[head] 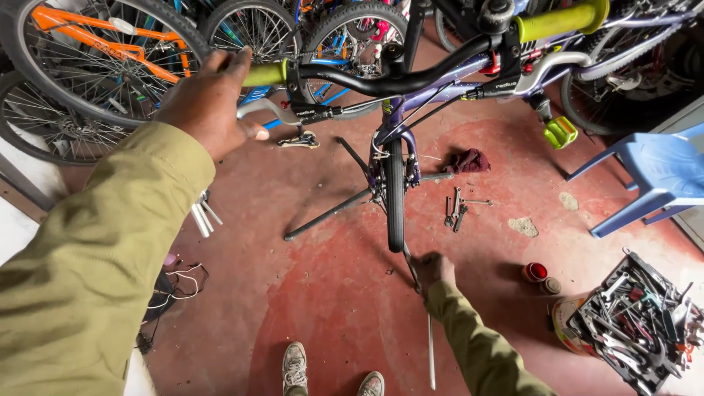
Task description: The person works on the front fork and handlebars of a purple bicycle mounted on a stand. They use a screwdriver to tighten bolts on the fork and handlebar stem, occasionally reaching for tools in a nearby tray. The person also adjusts the handlebar grips and brake levers during the process.
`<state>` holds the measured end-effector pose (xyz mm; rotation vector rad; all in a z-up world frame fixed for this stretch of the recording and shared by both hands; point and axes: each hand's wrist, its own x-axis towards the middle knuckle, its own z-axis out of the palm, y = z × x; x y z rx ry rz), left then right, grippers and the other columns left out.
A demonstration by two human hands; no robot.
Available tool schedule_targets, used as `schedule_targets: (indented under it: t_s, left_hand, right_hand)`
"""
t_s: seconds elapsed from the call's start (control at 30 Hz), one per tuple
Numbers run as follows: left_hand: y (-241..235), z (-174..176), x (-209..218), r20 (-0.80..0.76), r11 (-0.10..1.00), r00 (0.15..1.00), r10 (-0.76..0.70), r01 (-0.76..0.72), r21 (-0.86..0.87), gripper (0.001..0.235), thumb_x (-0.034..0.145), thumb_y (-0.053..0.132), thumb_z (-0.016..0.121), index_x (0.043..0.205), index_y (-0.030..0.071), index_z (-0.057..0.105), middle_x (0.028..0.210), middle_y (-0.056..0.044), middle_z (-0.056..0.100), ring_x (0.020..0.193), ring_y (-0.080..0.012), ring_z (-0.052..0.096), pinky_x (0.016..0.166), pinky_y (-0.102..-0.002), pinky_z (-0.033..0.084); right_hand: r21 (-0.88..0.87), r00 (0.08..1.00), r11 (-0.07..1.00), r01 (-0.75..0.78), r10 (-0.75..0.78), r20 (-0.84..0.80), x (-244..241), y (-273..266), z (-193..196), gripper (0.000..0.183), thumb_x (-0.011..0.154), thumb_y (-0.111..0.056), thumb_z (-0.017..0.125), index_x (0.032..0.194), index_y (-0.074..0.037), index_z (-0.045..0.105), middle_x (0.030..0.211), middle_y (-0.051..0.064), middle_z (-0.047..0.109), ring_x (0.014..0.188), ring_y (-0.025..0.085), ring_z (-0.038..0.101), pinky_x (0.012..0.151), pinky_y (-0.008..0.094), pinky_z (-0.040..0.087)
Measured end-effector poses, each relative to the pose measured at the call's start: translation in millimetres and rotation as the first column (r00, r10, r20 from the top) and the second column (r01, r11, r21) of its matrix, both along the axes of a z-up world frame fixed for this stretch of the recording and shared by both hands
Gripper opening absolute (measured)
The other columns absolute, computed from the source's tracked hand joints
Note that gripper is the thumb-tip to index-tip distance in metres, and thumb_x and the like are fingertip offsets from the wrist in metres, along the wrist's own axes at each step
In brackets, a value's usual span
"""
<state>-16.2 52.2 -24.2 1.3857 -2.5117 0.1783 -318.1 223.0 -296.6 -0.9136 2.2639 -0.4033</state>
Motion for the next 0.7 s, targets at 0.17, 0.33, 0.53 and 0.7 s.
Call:
schedule_targets:
  t_s: [0.17, 0.33, 0.53, 0.7]
  left_hand:
    - [0.5, -1.4, -0.3, -0.037, 1.0, 0.999, 0.002, -0.002, -0.005, 0.098, 0.061, 0.034, 0.083, 0.14, 0.005, 0.034, 0.126, -0.016, 0.044, 0.098, -0.0458, 0.055, 0.072, -0.058, 0.048]
    - [1.6, -1.2, -0.9, -0.049, 1.0, 0.999, 0.02, -0.019, 0.017, 0.099, 0.061, 0.033, 0.083, 0.142, 0.005, 0.033, 0.128, -0.015, 0.042, 0.096, -0.0459, 0.056, 0.073, -0.059, 0.048]
    - [2.1, -4.3, 1.4, -0.079, 1.0, 0.997, -0.009, 0.011, 0.019, 0.1, 0.059, 0.029, 0.084, 0.141, 0.006, 0.032, 0.133, -0.014, 0.04, 0.103, -0.0443, 0.054, 0.077, -0.056, 0.046]
    - [1.5, -5.2, 1.2, -0.081, 1.0, 0.997, -0.014, 0.014, 0.004, 0.099, 0.059, 0.03, 0.084, 0.141, 0.005, 0.033, 0.132, -0.015, 0.041, 0.104, -0.0436, 0.053, 0.076, -0.056, 0.047]
  right_hand:
    - [-0.377, 0.976, 0.901, 0.216, -0.189, 0.108, 13.8, -20.4, 53.7, 0.054, 0.072, -0.064, 0.056, 0.08, -0.011, 0.064, 0.076, 0.005, 0.067, 0.068, 0.016, 0.06, 0.065, 0.033, 0.05]
    - [-0.497, 0.994, 0.862, 0.097, -0.111, 0.002, 32.9, -46.5, 78.6, 0.059, 0.063, -0.07, 0.058, 0.087, -0.017, 0.066, 0.077, 0.006, 0.069, 0.076, 0.021, 0.067, 0.068, 0.036, 0.05]
    - [-0.385, 0.98, 0.914, 0.127, -0.175, -0.092, 54.5, -59.4, 85.0, 0.061, 0.068, -0.063, 0.064, 0.106, -0.017, 0.05, 0.094, 0.02, 0.064, 0.089, 0.042, 0.059, 0.073, 0.051, 0.045]
    - [-0.362, 0.97, 0.932, 0.036, -0.12, -0.213, 49.1, -67.3, 64.9, 0.044, 0.08, -0.052, 0.058, 0.104, -0.017, 0.046, 0.086, 0.017, 0.067, 0.079, 0.042, 0.063, 0.069, 0.053, 0.046]
